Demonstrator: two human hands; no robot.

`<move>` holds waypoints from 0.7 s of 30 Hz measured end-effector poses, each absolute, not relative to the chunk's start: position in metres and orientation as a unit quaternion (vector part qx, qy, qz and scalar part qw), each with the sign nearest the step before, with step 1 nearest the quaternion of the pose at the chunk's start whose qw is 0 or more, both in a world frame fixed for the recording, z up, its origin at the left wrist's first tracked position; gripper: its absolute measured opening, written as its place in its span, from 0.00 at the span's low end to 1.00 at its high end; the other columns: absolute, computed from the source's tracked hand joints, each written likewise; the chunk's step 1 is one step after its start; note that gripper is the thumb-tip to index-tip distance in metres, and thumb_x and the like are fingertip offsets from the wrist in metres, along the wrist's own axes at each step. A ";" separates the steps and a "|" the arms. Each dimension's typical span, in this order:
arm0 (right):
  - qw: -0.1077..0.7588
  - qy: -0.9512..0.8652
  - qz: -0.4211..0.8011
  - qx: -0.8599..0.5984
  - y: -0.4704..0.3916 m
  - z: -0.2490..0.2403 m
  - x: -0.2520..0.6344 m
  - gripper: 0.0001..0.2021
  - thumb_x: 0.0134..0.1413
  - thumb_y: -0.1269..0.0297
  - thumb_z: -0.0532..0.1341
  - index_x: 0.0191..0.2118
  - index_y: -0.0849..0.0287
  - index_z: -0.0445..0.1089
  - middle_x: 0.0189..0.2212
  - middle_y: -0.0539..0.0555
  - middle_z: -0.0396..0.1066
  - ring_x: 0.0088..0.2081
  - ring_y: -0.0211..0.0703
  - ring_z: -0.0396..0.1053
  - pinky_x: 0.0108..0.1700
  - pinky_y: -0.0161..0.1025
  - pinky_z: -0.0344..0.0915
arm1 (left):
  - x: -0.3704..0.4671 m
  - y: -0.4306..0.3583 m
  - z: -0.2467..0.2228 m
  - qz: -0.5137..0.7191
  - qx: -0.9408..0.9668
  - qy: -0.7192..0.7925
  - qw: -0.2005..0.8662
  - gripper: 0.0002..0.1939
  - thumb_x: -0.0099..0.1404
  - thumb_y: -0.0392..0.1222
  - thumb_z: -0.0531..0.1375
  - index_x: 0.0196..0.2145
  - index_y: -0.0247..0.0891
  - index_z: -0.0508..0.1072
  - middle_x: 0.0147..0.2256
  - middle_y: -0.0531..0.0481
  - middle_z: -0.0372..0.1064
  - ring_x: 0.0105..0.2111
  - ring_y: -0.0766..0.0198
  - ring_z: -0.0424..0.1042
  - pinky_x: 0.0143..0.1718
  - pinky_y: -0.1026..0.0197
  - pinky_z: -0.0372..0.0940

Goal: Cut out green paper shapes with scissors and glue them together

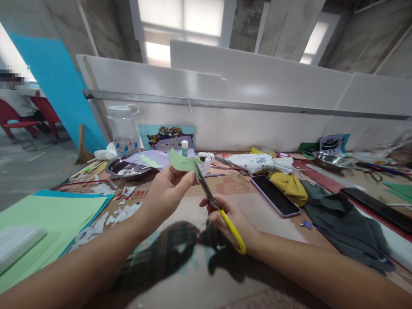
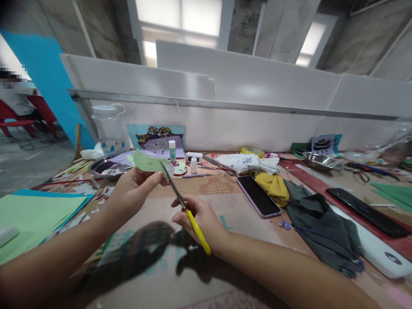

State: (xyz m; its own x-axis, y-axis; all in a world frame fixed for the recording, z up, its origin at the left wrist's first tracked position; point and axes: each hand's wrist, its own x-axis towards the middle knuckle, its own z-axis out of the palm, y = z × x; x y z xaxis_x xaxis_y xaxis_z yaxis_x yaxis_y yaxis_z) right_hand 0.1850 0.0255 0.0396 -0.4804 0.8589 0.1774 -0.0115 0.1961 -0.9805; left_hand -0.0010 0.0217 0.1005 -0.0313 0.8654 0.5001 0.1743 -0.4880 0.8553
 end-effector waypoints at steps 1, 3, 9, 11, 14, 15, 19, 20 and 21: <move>0.400 -0.662 0.549 -0.316 0.026 0.039 0.185 0.33 0.43 0.32 0.69 0.41 0.59 0.71 0.25 0.45 0.59 0.25 0.34 0.53 0.27 0.35 0.51 | -0.001 0.021 0.101 0.589 0.630 0.412 0.293 0.06 0.65 0.43 0.61 0.35 0.39 0.75 0.32 0.49 0.77 0.37 0.58 0.79 0.42 0.59 0.74; 0.403 -0.661 0.550 -0.314 0.026 0.037 0.185 0.33 0.43 0.32 0.69 0.41 0.58 0.71 0.25 0.45 0.59 0.25 0.34 0.53 0.27 0.35 0.51 | 0.000 0.021 0.102 0.591 0.629 0.410 0.293 0.06 0.64 0.43 0.61 0.34 0.39 0.75 0.31 0.49 0.77 0.36 0.58 0.79 0.42 0.58 0.74; 0.397 -0.669 0.543 -0.314 0.026 0.039 0.185 0.33 0.43 0.32 0.69 0.40 0.59 0.71 0.24 0.45 0.59 0.25 0.34 0.53 0.27 0.35 0.52 | 0.001 0.021 0.103 0.597 0.625 0.407 0.295 0.05 0.64 0.42 0.61 0.32 0.39 0.74 0.29 0.50 0.76 0.36 0.59 0.78 0.41 0.59 0.74; 0.397 -0.669 0.544 -0.316 0.027 0.039 0.185 0.33 0.42 0.32 0.69 0.40 0.59 0.71 0.24 0.45 0.60 0.25 0.34 0.53 0.27 0.34 0.52 | 0.001 0.021 0.103 0.599 0.624 0.405 0.296 0.06 0.64 0.42 0.61 0.31 0.39 0.74 0.29 0.50 0.76 0.35 0.59 0.78 0.41 0.60 0.75; 0.399 -0.669 0.544 -0.313 0.027 0.039 0.185 0.34 0.42 0.31 0.69 0.40 0.59 0.71 0.24 0.45 0.59 0.25 0.34 0.53 0.27 0.35 0.51 | 0.001 0.020 0.103 0.597 0.624 0.407 0.297 0.06 0.64 0.42 0.61 0.31 0.39 0.74 0.30 0.50 0.76 0.35 0.59 0.78 0.40 0.60 0.75; 0.400 -0.670 0.544 -0.310 0.027 0.039 0.185 0.34 0.42 0.30 0.68 0.41 0.59 0.71 0.25 0.45 0.59 0.25 0.34 0.53 0.27 0.35 0.51 | 0.001 0.020 0.104 0.597 0.624 0.408 0.296 0.06 0.64 0.43 0.61 0.30 0.39 0.74 0.29 0.49 0.76 0.35 0.59 0.78 0.40 0.60 0.75; 0.390 -0.684 0.535 -0.305 0.025 0.040 0.186 0.37 0.43 0.27 0.65 0.43 0.59 0.69 0.26 0.46 0.60 0.26 0.35 0.54 0.28 0.35 0.52 | 0.001 0.019 0.105 0.593 0.626 0.411 0.296 0.07 0.64 0.43 0.61 0.29 0.39 0.74 0.29 0.49 0.76 0.35 0.59 0.78 0.40 0.60 0.75; 0.389 -0.689 0.531 -0.301 0.024 0.040 0.186 0.38 0.44 0.26 0.64 0.44 0.59 0.69 0.27 0.46 0.59 0.27 0.36 0.54 0.29 0.35 0.52 | 0.001 0.019 0.105 0.592 0.626 0.410 0.298 0.08 0.63 0.43 0.61 0.29 0.39 0.74 0.30 0.49 0.76 0.35 0.59 0.78 0.40 0.60 0.75; 0.390 -0.694 0.528 -0.295 0.024 0.040 0.187 0.38 0.45 0.26 0.63 0.45 0.59 0.68 0.27 0.46 0.59 0.27 0.36 0.54 0.29 0.36 0.53 | 0.002 0.018 0.105 0.592 0.626 0.409 0.299 0.08 0.63 0.43 0.61 0.28 0.39 0.74 0.30 0.49 0.76 0.35 0.59 0.78 0.41 0.60 0.75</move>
